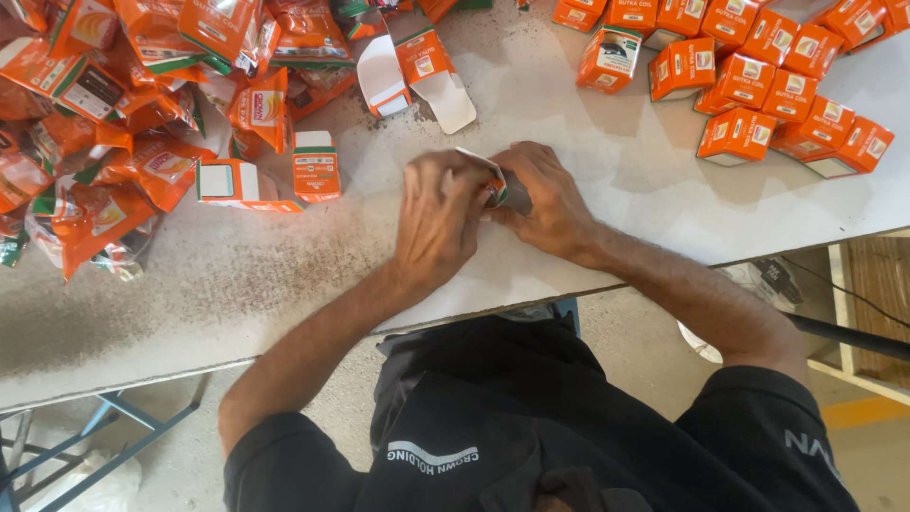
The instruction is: The person folds small orange cardboard boxes and inserts orange product sachets into them, then closes the flaps and sets the finished boxes aside on the table. They repeat this packing cycle with one box at a time, reaching into the pile of sachets for each new item.
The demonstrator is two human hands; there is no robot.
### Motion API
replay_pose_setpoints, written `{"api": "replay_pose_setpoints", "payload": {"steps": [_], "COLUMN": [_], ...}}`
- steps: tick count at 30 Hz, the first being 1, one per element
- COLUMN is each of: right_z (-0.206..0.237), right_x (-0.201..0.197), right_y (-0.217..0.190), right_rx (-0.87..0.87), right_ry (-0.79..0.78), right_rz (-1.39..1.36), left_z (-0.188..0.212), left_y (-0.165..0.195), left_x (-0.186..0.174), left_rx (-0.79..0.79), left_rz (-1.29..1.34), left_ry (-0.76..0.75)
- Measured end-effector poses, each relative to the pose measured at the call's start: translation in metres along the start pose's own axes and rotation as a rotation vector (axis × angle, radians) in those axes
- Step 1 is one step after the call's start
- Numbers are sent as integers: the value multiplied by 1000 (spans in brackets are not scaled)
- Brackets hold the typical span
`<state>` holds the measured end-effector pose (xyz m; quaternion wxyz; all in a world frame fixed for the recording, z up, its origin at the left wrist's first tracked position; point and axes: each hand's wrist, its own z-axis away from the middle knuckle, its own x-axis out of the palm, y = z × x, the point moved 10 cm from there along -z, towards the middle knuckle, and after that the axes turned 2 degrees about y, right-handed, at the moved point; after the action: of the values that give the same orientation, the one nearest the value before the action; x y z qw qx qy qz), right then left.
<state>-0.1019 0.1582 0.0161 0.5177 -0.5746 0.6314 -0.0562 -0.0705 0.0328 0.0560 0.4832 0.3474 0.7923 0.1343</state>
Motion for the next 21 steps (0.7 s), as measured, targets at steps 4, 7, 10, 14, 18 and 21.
{"api": "replay_pose_setpoints", "payload": {"steps": [4,7,10,14,18,21], "right_z": [6,14,13,6,3,2], "right_x": [4,5,0,1,2,3], "right_y": [9,19,10,-15,-26,-30], "right_rx": [39,161,94,-120,-152,-149], "right_ry": [-1,32,82,23,-19,-36], "right_rz": [-14,-168,-124,73,201,234], "left_z": [4,-2,-1,7,11,10], "left_y": [-47,-56,-61,-73,-77,-84], "left_x": [25,33,40,51,51,55], "left_rx": [-368,-283,-256,-396,-545,-672], "left_rz": [342,329,301,466,939,1089], "left_ry": [-130,-100,-74,-245,-457,-485]}}
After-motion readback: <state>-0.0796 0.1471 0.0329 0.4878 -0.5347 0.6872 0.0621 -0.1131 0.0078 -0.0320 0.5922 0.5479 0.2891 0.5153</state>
